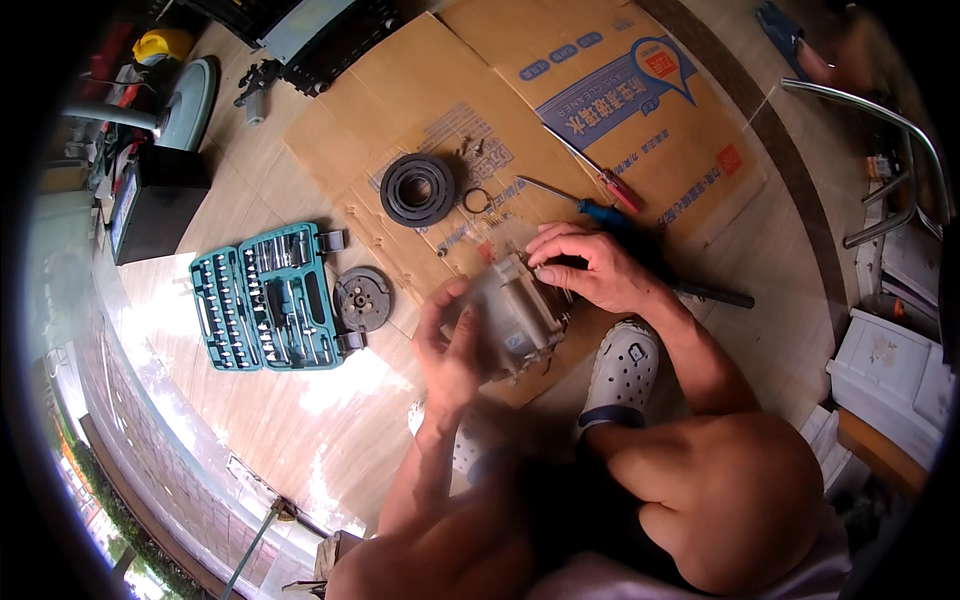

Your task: The person disassembles an automotive compressor by removing several bolts with a socket wrench and separates the main housing sections by hand.

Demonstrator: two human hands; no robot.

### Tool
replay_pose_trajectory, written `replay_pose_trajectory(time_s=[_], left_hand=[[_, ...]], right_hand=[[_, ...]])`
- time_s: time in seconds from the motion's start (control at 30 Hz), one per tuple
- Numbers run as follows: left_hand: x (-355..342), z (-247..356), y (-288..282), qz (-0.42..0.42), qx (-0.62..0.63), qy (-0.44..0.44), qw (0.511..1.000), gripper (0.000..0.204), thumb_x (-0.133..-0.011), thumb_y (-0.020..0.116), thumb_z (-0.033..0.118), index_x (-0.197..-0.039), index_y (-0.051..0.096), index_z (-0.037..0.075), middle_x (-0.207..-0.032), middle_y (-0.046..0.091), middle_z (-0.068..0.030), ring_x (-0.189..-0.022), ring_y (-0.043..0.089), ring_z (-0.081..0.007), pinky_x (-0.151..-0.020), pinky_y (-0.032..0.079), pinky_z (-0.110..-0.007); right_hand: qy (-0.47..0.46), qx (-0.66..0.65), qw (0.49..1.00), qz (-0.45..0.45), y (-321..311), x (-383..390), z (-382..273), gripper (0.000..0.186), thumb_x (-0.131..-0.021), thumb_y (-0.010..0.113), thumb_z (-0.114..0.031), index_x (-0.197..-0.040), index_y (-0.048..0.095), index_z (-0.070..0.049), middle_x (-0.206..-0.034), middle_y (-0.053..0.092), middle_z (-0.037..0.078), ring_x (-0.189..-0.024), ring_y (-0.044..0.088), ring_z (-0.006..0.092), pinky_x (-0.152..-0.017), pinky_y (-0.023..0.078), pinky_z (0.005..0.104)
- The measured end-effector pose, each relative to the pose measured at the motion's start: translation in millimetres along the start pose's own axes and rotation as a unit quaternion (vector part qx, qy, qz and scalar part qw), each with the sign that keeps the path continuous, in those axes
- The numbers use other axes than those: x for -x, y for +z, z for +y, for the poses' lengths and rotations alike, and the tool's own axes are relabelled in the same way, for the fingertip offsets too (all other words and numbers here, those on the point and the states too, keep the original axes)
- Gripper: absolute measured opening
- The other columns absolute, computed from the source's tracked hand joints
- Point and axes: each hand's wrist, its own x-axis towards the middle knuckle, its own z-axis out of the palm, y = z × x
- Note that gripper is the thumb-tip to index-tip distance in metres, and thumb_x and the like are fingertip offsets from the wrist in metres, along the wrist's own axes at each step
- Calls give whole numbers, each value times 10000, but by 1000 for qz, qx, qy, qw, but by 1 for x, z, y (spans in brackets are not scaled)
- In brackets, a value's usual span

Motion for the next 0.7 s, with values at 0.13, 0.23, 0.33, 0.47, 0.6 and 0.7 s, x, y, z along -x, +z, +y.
replay_pose_trajectory(time_s=[0.13,0.23,0.33,0.47,0.6,0.7], left_hand=[[1,1,-3,7,-1,-8,1000,291,-980,609,27,-1259,612,-54,-1217,652,-105,-1141,576,-175,-1036,426,-303],[0,1,-3,8,4,-13,1000,289,-981,610,30,-1258,613,-50,-1215,654,-103,-1134,580,-175,-1029,430,-303],[1,2,-1,-3,-11,-15,1000,287,-982,610,33,-1258,614,-44,-1219,652,-104,-1142,575,-175,-1031,430,-306],[0,0,-2,2,-29,7,1000,296,-985,606,41,-1268,604,-45,-1186,657,-110,-1099,582,-168,-993,444,-296],[1,6,1,2,-1,-9,1000,294,-986,606,46,-1263,602,-51,-1187,655,-119,-1099,583,-175,-997,443,-302],[1,5,1,1,8,-16,1000,285,-985,610,46,-1252,615,-54,-1224,646,-122,-1145,573,-187,-1044,424,-316]], right_hand=[[44,-39,997,-46,-3,-4,-9,316,-910,702,-127,-1192,636,-1,-1189,685,122,-1157,633,236,-1021,482,360],[74,-75,994,14,4,-5,-20,251,-924,699,-139,-1123,658,8,-1165,688,135,-1146,637,261,-1010,483,361],[-11,48,999,-1,2,-2,-6,206,-936,697,-145,-1067,680,14,-1124,690,149,-1134,637,290,-996,483,364],[8,-2,1000,-4,4,-4,-2,170,-924,690,-110,-1040,684,13,-1090,691,153,-1097,650,291,-974,490,353],[26,-8,1000,-9,1,-1,-3,197,-909,674,-78,-1086,673,9,-1110,700,134,-1078,660,246,-959,502,341],[58,-23,998,-28,-2,0,-4,222,-903,669,-69,-1112,671,5,-1105,709,117,-1060,664,206,-949,507,331]])
